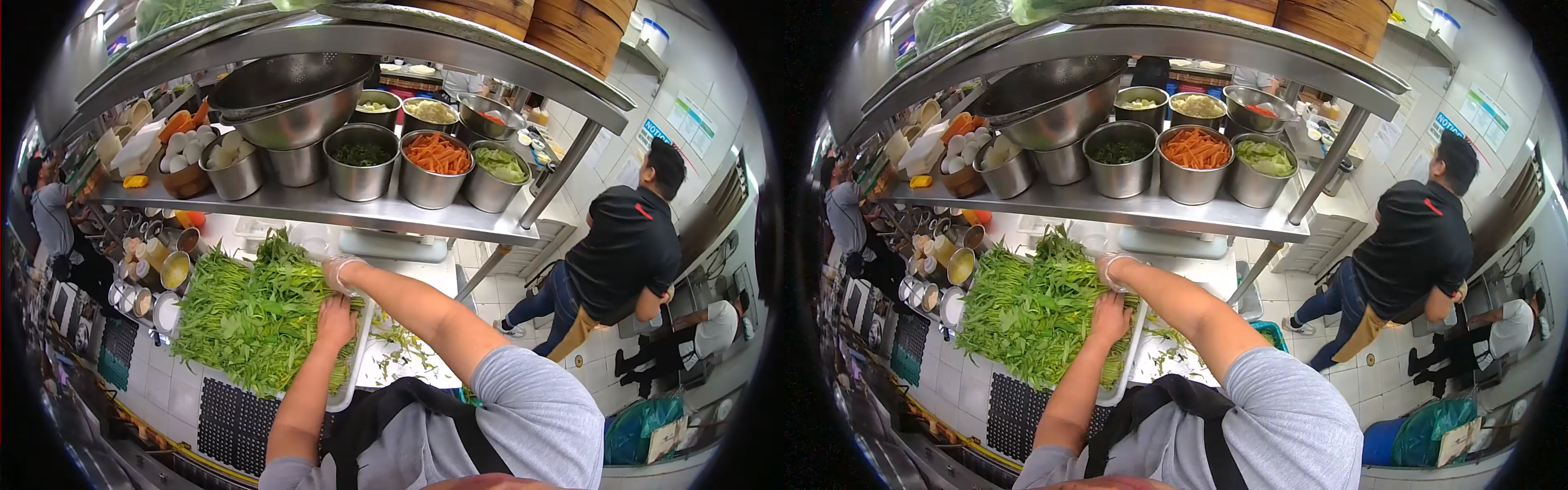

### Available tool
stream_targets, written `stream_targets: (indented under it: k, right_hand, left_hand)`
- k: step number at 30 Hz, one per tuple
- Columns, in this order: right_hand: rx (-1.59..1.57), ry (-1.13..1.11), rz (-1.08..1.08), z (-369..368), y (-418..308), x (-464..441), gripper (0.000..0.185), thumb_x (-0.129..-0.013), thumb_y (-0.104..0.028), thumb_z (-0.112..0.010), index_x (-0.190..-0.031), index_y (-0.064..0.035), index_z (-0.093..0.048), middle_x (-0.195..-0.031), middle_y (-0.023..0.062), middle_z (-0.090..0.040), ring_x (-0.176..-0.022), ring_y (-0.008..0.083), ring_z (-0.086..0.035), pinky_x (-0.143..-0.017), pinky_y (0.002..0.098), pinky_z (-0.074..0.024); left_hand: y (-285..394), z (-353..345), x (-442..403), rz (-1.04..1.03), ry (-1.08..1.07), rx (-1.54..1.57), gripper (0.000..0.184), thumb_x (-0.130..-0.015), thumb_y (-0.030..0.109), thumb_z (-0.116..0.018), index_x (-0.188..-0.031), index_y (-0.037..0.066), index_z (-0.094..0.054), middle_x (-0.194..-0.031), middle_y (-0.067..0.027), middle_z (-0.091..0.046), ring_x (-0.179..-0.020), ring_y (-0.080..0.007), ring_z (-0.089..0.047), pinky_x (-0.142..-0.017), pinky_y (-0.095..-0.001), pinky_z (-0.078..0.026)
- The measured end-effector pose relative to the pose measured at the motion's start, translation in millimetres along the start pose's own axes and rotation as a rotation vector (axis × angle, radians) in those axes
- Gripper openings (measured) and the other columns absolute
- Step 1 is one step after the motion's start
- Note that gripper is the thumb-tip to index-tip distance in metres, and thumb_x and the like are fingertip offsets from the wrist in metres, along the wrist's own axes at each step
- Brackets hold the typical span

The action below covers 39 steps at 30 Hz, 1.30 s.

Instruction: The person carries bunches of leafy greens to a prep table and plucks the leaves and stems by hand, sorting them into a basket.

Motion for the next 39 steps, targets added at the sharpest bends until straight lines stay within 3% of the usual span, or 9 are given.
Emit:
stream_targets:
  k: [6,10,22,26,27,29,32,34,39]
  right_hand:
    - [-0.001,0.172,-0.082,14,-17,15,0.03,-0.085,-0.015,-0.077,-0.11,-0.0015,-0.084,-0.112,0.0234,-0.082,-0.104,0.0346,-0.081,-0.087,0.0476,-0.0647]
    - [-0.008,0.003,-0.15,25,-23,14,0.034,-0.086,-0.017,-0.078,-0.117,-0.0035,-0.083,-0.116,0.0204,-0.082,-0.108,0.034,-0.081,-0.092,0.0476,-0.0646]
    - [-0.106,0.016,-0.235,-25,6,-23,0.044,-0.086,-0.018,-0.079,-0.128,-0.003,-0.079,-0.128,0.0229,-0.078,-0.119,0.0343,-0.077,-0.096,0.0487,-0.0635]
    - [0.075,0.18,-0.023,-34,15,-33,0.038,-0.086,-0.027,-0.076,-0.116,-0.0036,-0.083,-0.122,0.0247,-0.078,-0.111,0.0401,-0.078,-0.092,0.0517,-0.0631]
    - [0.107,0.029,-0.017,-16,2,-19,0.036,-0.086,-0.027,-0.076,-0.113,-0.0046,-0.084,-0.121,0.0236,-0.079,-0.107,0.0405,-0.079,-0.09,0.0516,-0.0635]
    - [0.039,-0.018,-0.124,-20,6,-39,0.036,-0.087,-0.021,-0.074,-0.114,0.0016,-0.081,-0.118,0.0281,-0.079,-0.108,0.0405,-0.079,-0.087,0.0526,-0.0639]
    - [-0.006,-0.065,-0.083,23,-28,0,0.037,-0.088,-0.02,-0.074,-0.116,0.0044,-0.08,-0.117,0.0305,-0.078,-0.109,0.0408,-0.079,-0.088,0.0509,-0.0638]
    - [0.04,-0.026,-0.03,31,-32,7,0.034,-0.09,-0.018,-0.074,-0.117,0.0019,-0.081,-0.121,0.0264,-0.079,-0.111,0.0382,-0.079,-0.093,0.0468,-0.0625]
    - [0.08,0.014,-0.043,77,-30,56,0.032,-0.092,-0.014,-0.065,-0.113,0.0077,-0.077,-0.114,0.0344,-0.076,-0.11,0.0448,-0.076,-0.095,0.0499,-0.0604]
  left_hand:
    - [-5,-5,-26,0.095,-0.33,0.027,0.028,-0.096,0.014,-0.065,-0.114,-0.005,-0.072,-0.121,-0.0274,-0.072,-0.12,-0.0453,-0.064,-0.111,-0.055,-0.048]
    - [7,-5,-20,-0.174,-0.141,0.153,0.029,-0.095,0.014,-0.064,-0.115,-0.005,-0.073,-0.116,-0.0273,-0.073,-0.114,-0.0474,-0.066,-0.111,-0.0558,-0.048]
    - [-12,-11,-10,0.08,-0.348,-0.075,0.059,-0.109,0.043,-0.058,-0.152,0.003,-0.061,-0.161,-0.0246,-0.053,-0.154,-0.04,-0.044,-0.13,-0.0645,-0.027]
    - [-5,-16,-19,-0.045,-0.406,-0.159,0.036,-0.104,0.027,-0.059,-0.121,0.004,-0.081,-0.144,-0.0266,-0.067,-0.142,-0.0394,-0.056,-0.126,-0.0581,-0.036]
    - [-7,-28,-17,-0.008,-0.248,-0.052,0.028,-0.098,0.019,-0.059,-0.098,0.004,-0.082,-0.124,-0.0251,-0.076,-0.126,-0.0378,-0.068,-0.114,-0.0547,-0.048]
    - [1,-14,-31,-0.067,-0.398,-0.099,0.021,-0.093,0.013,-0.06,-0.093,0.003,-0.078,-0.107,-0.0221,-0.08,-0.109,-0.0384,-0.075,-0.099,-0.0522,-0.057]
    - [-16,-2,-43,0.082,-0.318,0.037,0.03,-0.101,0.025,-0.061,-0.106,0.002,-0.08,-0.12,-0.0218,-0.078,-0.121,-0.0386,-0.071,-0.107,-0.0524,-0.054]
    - [-24,23,-44,0.292,-0.391,0.01,0.057,-0.107,0.05,-0.059,-0.136,0.002,-0.071,-0.146,-0.0206,-0.068,-0.141,-0.0378,-0.059,-0.118,-0.0519,-0.048]
    - [-51,-30,-32,0.191,-0.323,-0.051,0.088,-0.107,0.07,-0.05,-0.166,0.006,-0.043,-0.174,-0.0168,-0.041,-0.159,-0.0389,-0.039,-0.137,-0.051,-0.023]
Point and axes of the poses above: each hand's wrist, its own x-axis away from the middle knuckle, its own z-axis out of the back of the hand, y = z × x, the point moved 3 cm from there along -x, towards the middle knuckle
